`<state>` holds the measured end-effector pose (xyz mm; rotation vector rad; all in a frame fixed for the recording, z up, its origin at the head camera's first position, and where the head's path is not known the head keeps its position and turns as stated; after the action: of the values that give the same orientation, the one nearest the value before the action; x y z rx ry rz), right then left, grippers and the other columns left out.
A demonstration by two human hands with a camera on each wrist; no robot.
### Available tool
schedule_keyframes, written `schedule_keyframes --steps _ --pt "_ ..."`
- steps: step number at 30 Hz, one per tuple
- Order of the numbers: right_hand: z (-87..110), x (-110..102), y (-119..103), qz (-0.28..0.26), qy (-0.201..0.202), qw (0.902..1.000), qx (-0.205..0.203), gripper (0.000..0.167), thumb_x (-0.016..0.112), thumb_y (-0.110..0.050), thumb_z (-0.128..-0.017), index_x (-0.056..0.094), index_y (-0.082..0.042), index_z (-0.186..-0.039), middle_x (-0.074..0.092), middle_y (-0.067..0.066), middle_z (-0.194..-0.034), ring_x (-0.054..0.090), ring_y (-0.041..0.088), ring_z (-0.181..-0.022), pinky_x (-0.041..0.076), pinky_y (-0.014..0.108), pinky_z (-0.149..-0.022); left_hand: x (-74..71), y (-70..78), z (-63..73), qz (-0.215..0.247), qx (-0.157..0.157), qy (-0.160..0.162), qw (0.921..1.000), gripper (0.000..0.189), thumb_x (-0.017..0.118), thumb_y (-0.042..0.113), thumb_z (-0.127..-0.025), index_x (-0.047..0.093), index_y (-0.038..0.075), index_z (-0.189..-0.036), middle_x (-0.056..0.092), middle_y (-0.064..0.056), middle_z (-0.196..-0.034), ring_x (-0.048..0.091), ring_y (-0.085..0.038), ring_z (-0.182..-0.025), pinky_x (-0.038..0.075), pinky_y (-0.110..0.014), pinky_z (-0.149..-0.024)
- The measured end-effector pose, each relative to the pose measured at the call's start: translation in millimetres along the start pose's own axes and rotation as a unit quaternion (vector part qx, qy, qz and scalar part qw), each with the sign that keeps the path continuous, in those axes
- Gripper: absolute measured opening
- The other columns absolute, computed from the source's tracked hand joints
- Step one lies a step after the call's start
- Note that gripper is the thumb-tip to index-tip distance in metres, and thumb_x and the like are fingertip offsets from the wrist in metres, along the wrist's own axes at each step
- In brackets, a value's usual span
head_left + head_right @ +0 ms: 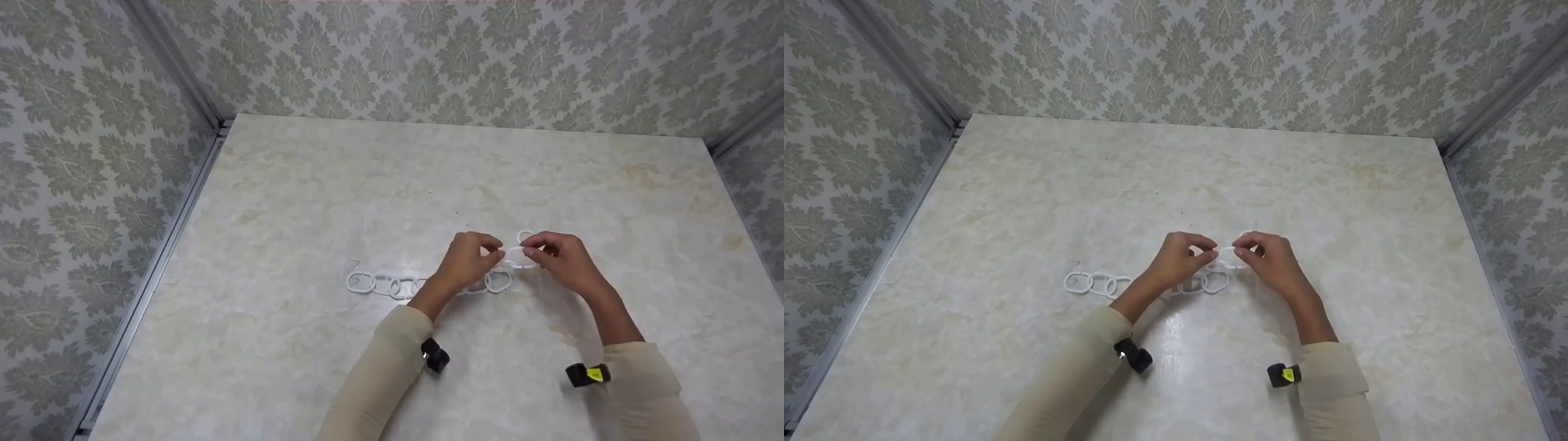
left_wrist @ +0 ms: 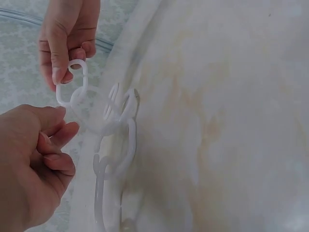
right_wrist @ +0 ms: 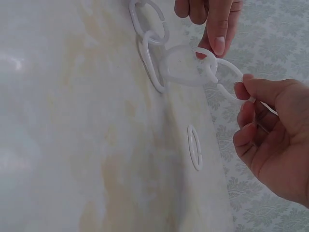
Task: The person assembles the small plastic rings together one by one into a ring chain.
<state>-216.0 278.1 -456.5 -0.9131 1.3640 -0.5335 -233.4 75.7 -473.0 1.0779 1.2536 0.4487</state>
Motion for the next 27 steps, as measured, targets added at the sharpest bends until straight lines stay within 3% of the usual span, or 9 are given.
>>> schedule_keyframes --steps 6,14,17,23,27 --pt "1.0 -1 -1 -0.024 -0.005 0.9997 -0.008 0.018 0.069 -0.009 -0.096 0.075 0.0 -0.109 0.068 -0.005 -0.082 0.051 0.002 -0.062 0.044 0.02 -0.058 4.1 3.1 -2.4 -0.002 0.015 -0.015 0.9998 0.018 0.068 0.013 -0.097 0.079 0.006 -0.109 0.08 -0.006 -0.104 0.072 -0.015 -0.101 0.049 -0.017 -0.078" --pt "2.1 -1 -2 -0.015 -0.01 0.9996 -0.022 0.015 0.069 -0.008 -0.095 0.076 -0.001 -0.107 0.073 0.007 -0.089 0.05 0.001 -0.062 0.044 0.02 -0.057 9.1 4.2 -2.2 0.0 0.007 -0.021 0.9998 0.017 0.068 0.014 -0.098 0.079 0.009 -0.109 0.08 -0.002 -0.105 0.07 -0.009 -0.096 0.049 -0.015 -0.077" --pt "2.2 -2 -2 -0.02 -0.013 0.9994 -0.025 0.016 0.068 -0.009 -0.096 0.076 -0.001 -0.107 0.073 0.006 -0.089 0.051 0.002 -0.062 0.045 0.02 -0.058 10.5 4.0 -2.7 0.003 0.009 -0.018 0.9998 0.016 0.068 0.013 -0.097 0.08 0.009 -0.106 0.081 -0.002 -0.102 0.07 -0.008 -0.093 0.049 -0.015 -0.077" --pt "0.5 -8 5 -0.055 -0.01 0.9984 0.003 0.025 0.061 -0.014 -0.102 0.071 0.006 -0.112 0.069 -0.013 -0.087 0.056 0.007 -0.068 0.05 0.023 -0.064 11.4 3.6 -1.2 0.022 -0.007 -0.003 0.9997 0.014 0.07 0.012 -0.096 0.081 0.007 -0.103 0.081 -0.003 -0.099 0.066 -0.006 -0.085 0.047 -0.015 -0.074" --pt "-2.2 -16 19 -0.062 0.019 0.9975 0.027 0.028 0.059 -0.015 -0.103 0.069 0.009 -0.115 0.068 -0.016 -0.085 0.057 0.006 -0.069 0.05 0.023 -0.065 12.8 3.0 0.3 0.044 -0.029 0.001 0.9986 0.014 0.07 0.013 -0.096 0.081 0.007 -0.102 0.081 -0.003 -0.098 0.062 -0.002 -0.081 0.046 -0.015 -0.073"
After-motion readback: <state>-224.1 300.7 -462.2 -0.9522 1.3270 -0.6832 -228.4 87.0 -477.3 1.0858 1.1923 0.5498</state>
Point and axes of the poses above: each hand's wrist, its own z-axis away from the middle knuckle, its own x-axis out of the palm, y = z × x, the point moved 2 cm from there along -z, towards the middle knuckle
